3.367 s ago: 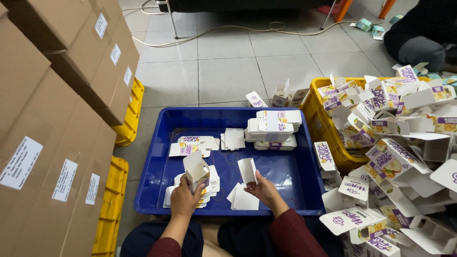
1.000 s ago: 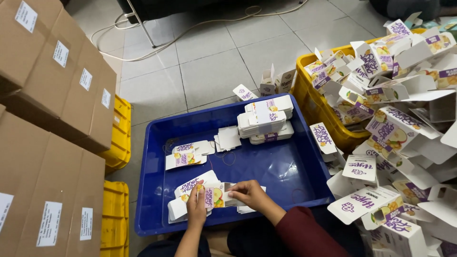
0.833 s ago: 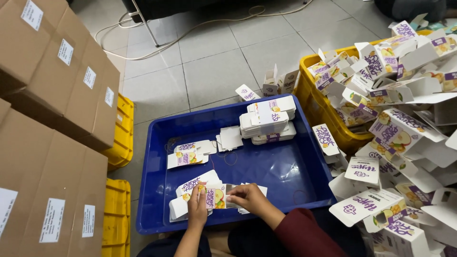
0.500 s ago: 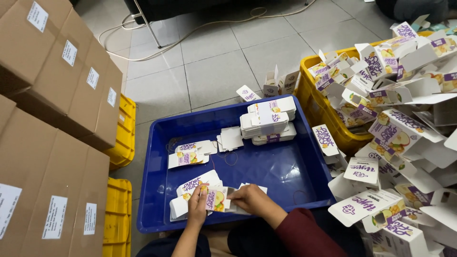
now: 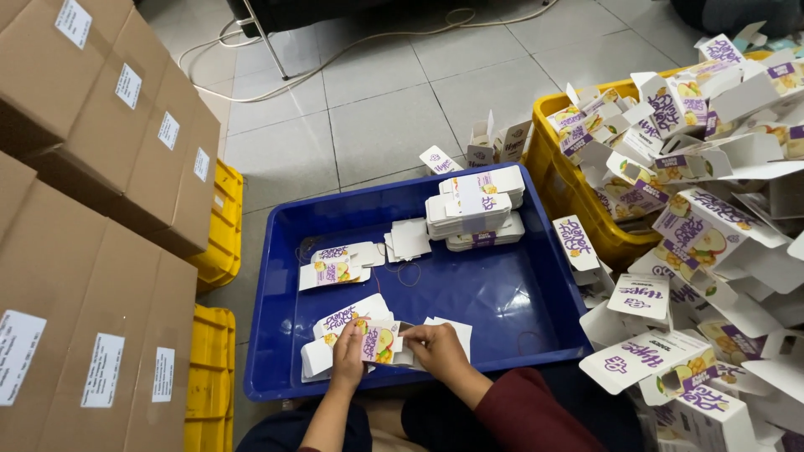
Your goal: Folding flat cardboard templates into small boxes and stacking them in a blue crate.
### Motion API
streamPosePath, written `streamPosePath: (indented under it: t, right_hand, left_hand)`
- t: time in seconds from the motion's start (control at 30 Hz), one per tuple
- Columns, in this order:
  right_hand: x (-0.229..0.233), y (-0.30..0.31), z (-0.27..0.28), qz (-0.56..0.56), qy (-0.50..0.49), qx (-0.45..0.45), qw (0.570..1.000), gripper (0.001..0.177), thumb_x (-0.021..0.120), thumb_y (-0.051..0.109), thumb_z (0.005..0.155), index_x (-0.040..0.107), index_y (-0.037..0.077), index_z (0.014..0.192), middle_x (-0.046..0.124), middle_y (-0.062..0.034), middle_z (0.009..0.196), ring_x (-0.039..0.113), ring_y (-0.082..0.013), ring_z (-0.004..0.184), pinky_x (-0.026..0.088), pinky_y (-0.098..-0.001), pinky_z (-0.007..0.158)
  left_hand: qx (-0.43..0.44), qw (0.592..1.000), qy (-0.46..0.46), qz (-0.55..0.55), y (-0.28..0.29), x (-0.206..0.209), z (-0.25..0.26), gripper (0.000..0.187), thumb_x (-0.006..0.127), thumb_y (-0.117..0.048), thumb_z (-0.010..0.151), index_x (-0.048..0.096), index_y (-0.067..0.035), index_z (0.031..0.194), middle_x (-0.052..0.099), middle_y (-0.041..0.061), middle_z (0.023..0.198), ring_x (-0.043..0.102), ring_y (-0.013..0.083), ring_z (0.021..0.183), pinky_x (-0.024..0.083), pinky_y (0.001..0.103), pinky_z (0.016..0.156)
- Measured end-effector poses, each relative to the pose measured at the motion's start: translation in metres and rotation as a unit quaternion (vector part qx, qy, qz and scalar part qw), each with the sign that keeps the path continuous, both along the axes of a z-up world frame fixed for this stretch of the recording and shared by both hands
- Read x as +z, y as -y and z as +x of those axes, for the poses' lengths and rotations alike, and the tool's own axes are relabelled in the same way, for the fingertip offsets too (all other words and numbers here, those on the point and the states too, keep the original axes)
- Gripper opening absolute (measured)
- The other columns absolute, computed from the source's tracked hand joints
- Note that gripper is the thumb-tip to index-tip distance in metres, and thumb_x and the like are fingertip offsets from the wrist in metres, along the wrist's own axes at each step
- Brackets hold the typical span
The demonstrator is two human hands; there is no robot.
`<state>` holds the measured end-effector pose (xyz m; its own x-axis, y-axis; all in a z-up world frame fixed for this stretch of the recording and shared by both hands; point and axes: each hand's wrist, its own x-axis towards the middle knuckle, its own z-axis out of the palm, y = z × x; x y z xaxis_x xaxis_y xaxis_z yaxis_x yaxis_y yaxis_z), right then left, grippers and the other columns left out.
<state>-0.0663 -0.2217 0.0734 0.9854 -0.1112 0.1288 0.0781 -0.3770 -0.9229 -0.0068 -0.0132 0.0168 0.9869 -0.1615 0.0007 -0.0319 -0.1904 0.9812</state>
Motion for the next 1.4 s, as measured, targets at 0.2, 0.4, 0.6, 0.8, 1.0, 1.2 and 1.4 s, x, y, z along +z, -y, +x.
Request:
streamPosePath:
  t: [0.2, 0.4, 0.6, 0.8, 1.0, 1.2, 1.4]
  right_hand:
    - [-0.005, -0.012, -0.007, -0.033, 0.038, 0.033, 0.998, 0.013, 0.07, -0.003, 0.071, 0.079, 0.005, 0.076, 0.078, -0.0046, 0.064, 0.058, -0.0104, 0.041, 0.049, -0.0249, 0.045]
    - [-0.011, -0.003, 0.004, -0.035, 0.013, 0.072, 0.997, 0.015, 0.075, 0.0, 0.073, 0.082, 0.008, 0.082, 0.08, -0.0035, 0.07, 0.063, -0.0095, 0.043, 0.05, -0.0228, 0.046]
    - [-0.021, -0.005, 0.004, -0.108, 0.062, 0.083, 0.989, 0.009, 0.076, 0.003, 0.073, 0.08, 0.011, 0.075, 0.077, -0.0009, 0.064, 0.063, -0.0122, 0.043, 0.052, -0.0256, 0.049]
    - [0.017, 0.006, 0.003, -0.001, -0.001, 0.07, 0.998, 0.02, 0.078, 0.008, 0.08, 0.082, 0.007, 0.099, 0.079, -0.0068, 0.072, 0.051, -0.0086, 0.044, 0.041, -0.0229, 0.042]
    - [0.004, 0.004, -0.004, -0.128, 0.116, 0.111, 0.979, 0.026, 0.087, 0.021, 0.068, 0.078, 0.009, 0.09, 0.078, -0.004, 0.085, 0.069, -0.0164, 0.073, 0.056, -0.0286, 0.071]
    - [0.003, 0.016, -0.003, -0.285, 0.219, 0.082, 0.93, 0.005, 0.077, 0.008, 0.078, 0.078, 0.013, 0.08, 0.08, 0.0016, 0.083, 0.07, -0.0125, 0.071, 0.055, -0.028, 0.067]
    - [0.06, 0.138, -0.039, -0.348, 0.333, -0.134, 0.866, 0.004, 0.073, 0.013, 0.087, 0.072, 0.009, 0.087, 0.067, -0.0054, 0.073, 0.051, -0.0163, 0.054, 0.043, -0.0335, 0.052]
  left_hand:
    - [-0.01, 1.0, -0.027, -0.012, 0.002, 0.003, -0.001, 0.037, 0.041, -0.017, 0.099, 0.067, -0.003, 0.121, 0.069, 0.007, 0.077, 0.056, 0.011, 0.059, 0.042, 0.024, 0.055]
    - [-0.009, 1.0, -0.01, -0.02, 0.004, 0.009, -0.004, 0.035, 0.041, -0.016, 0.1, 0.065, -0.003, 0.122, 0.069, 0.006, 0.078, 0.057, 0.0105, 0.06, 0.043, 0.023, 0.056]
    - [0.012, 1.0, 0.003, -0.003, 0.001, 0.002, -0.003, 0.036, 0.043, -0.015, 0.098, 0.065, -0.005, 0.125, 0.069, 0.006, 0.08, 0.058, 0.0116, 0.061, 0.044, 0.024, 0.057]
    - [0.053, 0.999, 0.011, -0.008, 0.004, 0.01, -0.005, 0.036, 0.037, -0.019, 0.102, 0.061, -0.006, 0.127, 0.07, 0.009, 0.087, 0.061, 0.0127, 0.063, 0.048, 0.025, 0.057]
    - [0.104, 0.994, 0.021, 0.005, 0.011, 0.035, -0.016, 0.036, 0.033, -0.021, 0.104, 0.059, -0.011, 0.126, 0.07, 0.008, 0.083, 0.062, 0.0137, 0.058, 0.05, 0.026, 0.05]
    - [0.102, 0.994, 0.043, 0.001, 0.007, 0.016, -0.009, 0.046, 0.033, -0.031, 0.102, 0.047, -0.009, 0.14, 0.066, 0.012, 0.111, 0.067, 0.021, 0.08, 0.053, 0.027, 0.06]
    - [0.133, 0.988, 0.08, -0.024, 0.005, -0.005, -0.001, 0.07, 0.029, -0.049, 0.101, 0.03, -0.004, 0.155, 0.059, 0.018, 0.137, 0.064, 0.0288, 0.117, 0.053, 0.037, 0.091]
